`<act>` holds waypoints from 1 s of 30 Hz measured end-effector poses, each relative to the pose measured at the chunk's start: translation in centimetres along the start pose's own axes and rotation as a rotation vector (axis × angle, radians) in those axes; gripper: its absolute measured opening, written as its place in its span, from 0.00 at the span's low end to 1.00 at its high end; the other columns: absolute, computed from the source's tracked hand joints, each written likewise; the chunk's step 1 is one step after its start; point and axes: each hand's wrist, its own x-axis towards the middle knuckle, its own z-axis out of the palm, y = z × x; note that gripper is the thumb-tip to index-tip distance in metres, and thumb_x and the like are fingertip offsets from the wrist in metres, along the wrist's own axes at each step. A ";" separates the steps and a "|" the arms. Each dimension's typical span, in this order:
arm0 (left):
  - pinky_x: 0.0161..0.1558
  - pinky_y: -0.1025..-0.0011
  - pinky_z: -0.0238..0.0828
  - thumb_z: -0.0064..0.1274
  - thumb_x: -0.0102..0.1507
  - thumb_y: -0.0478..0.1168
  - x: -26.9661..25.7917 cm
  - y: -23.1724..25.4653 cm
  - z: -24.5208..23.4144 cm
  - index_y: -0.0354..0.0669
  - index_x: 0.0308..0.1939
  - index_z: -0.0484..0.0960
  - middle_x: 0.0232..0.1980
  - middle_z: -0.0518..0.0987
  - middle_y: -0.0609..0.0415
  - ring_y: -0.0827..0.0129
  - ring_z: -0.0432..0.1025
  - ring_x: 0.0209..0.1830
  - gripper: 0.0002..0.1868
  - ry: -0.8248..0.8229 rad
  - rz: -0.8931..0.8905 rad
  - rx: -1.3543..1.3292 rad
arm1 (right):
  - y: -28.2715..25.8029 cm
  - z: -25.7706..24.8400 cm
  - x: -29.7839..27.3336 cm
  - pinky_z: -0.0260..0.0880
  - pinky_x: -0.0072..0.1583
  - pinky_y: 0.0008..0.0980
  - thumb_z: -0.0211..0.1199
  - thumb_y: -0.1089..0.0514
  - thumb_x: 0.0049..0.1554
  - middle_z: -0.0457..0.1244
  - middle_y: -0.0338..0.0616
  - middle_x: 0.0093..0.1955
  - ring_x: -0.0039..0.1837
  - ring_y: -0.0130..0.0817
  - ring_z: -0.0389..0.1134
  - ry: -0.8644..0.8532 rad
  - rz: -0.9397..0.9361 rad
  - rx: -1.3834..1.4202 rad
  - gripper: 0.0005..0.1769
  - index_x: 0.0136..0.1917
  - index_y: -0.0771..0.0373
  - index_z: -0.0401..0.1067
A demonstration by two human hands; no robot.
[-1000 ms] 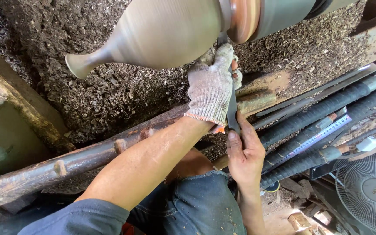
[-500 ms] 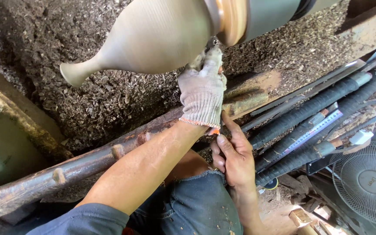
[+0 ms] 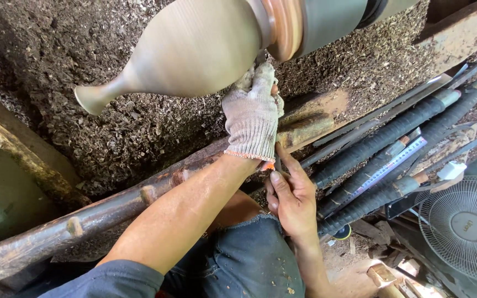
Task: Turning, gluing, and finishing a wooden vase using a lathe, chisel, and grinder.
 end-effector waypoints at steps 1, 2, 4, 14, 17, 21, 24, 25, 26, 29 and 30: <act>0.16 0.75 0.61 0.58 0.64 0.38 0.0 0.0 0.0 0.37 0.37 0.81 0.23 0.74 0.57 0.75 0.65 0.15 0.07 -0.013 -0.001 -0.025 | -0.2 0.1 -0.1 0.51 0.30 0.20 0.53 0.64 0.65 0.57 0.35 0.33 0.29 0.19 0.51 0.014 -0.030 -0.061 0.31 0.80 0.61 0.57; 0.16 0.75 0.61 0.58 0.64 0.38 0.0 0.1 0.1 0.37 0.37 0.81 0.23 0.74 0.57 0.75 0.65 0.15 0.07 -0.015 -0.001 -0.025 | -0.3 0.1 -0.2 0.51 0.30 0.20 0.53 0.64 0.65 0.57 0.35 0.33 0.29 0.19 0.51 0.015 -0.032 -0.060 0.31 0.80 0.61 0.57; 0.16 0.74 0.61 0.58 0.65 0.39 -0.1 0.3 0.2 0.38 0.38 0.81 0.23 0.75 0.56 0.74 0.65 0.15 0.07 0.000 -0.026 0.025 | -0.6 0.2 -0.3 0.52 0.32 0.20 0.53 0.66 0.65 0.57 0.33 0.34 0.30 0.18 0.52 0.038 -0.053 -0.130 0.30 0.79 0.62 0.58; 0.17 0.72 0.64 0.58 0.65 0.39 1.1 -0.9 0.1 0.38 0.36 0.78 0.24 0.75 0.52 0.71 0.66 0.16 0.08 -0.071 -0.115 -0.149 | -2.2 -0.4 -0.4 0.65 0.51 0.27 0.58 0.68 0.63 0.66 0.46 0.54 0.50 0.30 0.64 0.114 -0.375 -0.596 0.25 0.74 0.68 0.65; 0.18 0.71 0.66 0.58 0.65 0.39 1.1 -0.9 0.1 0.38 0.37 0.78 0.25 0.75 0.52 0.70 0.67 0.17 0.08 -0.091 -0.119 -0.174 | -2.6 -0.5 -0.5 0.69 0.62 0.31 0.58 0.69 0.62 0.69 0.51 0.63 0.59 0.36 0.70 0.135 -0.477 -0.754 0.24 0.72 0.69 0.67; 0.16 0.71 0.65 0.58 0.64 0.41 -0.2 0.7 0.8 0.37 0.36 0.78 0.24 0.76 0.51 0.68 0.67 0.15 0.10 -0.076 -0.152 -0.115 | -3.3 -0.1 -0.7 0.71 0.61 0.29 0.60 0.68 0.62 0.70 0.51 0.64 0.60 0.35 0.73 0.193 -0.463 -0.776 0.23 0.71 0.64 0.69; 0.17 0.70 0.65 0.58 0.64 0.42 -1.3 1.6 0.8 0.36 0.35 0.77 0.25 0.77 0.51 0.68 0.67 0.15 0.12 -0.049 -0.182 -0.056 | -3.8 0.3 -0.7 0.73 0.59 0.30 0.60 0.69 0.61 0.69 0.53 0.64 0.61 0.38 0.74 0.220 -0.494 -0.812 0.23 0.70 0.63 0.69; 0.17 0.70 0.65 0.58 0.65 0.43 -1.6 1.8 0.9 0.35 0.34 0.77 0.25 0.77 0.51 0.68 0.67 0.16 0.13 -0.046 -0.184 -0.039 | -4.0 0.3 -0.8 0.74 0.58 0.30 0.60 0.68 0.61 0.69 0.54 0.64 0.60 0.39 0.75 0.230 -0.485 -0.824 0.23 0.69 0.63 0.69; 0.17 0.70 0.65 0.58 0.65 0.43 -1.7 1.8 -0.3 0.35 0.34 0.77 0.25 0.77 0.51 0.68 0.67 0.16 0.13 -0.056 -0.181 -0.037 | -3.4 0.4 -0.8 0.74 0.58 0.30 0.60 0.68 0.61 0.69 0.54 0.64 0.60 0.39 0.75 0.237 -0.494 -0.823 0.23 0.69 0.63 0.69; 0.21 0.71 0.64 0.56 0.67 0.46 -3.2 2.2 -0.8 0.39 0.34 0.75 0.26 0.74 0.56 0.69 0.67 0.20 0.14 -0.311 -0.209 -0.044 | -3.1 -1.2 -1.4 0.75 0.56 0.31 0.59 0.68 0.60 0.70 0.53 0.62 0.58 0.39 0.75 0.340 -0.544 -0.831 0.22 0.68 0.63 0.70; 0.19 0.69 0.56 0.58 0.65 0.50 -4.2 3.2 -1.5 0.48 0.30 0.76 0.23 0.69 0.59 0.69 0.61 0.18 0.14 -0.184 -0.251 0.207 | -2.9 -2.0 -2.1 0.76 0.59 0.33 0.59 0.68 0.61 0.69 0.54 0.64 0.61 0.43 0.74 0.253 -0.586 -0.804 0.21 0.67 0.63 0.70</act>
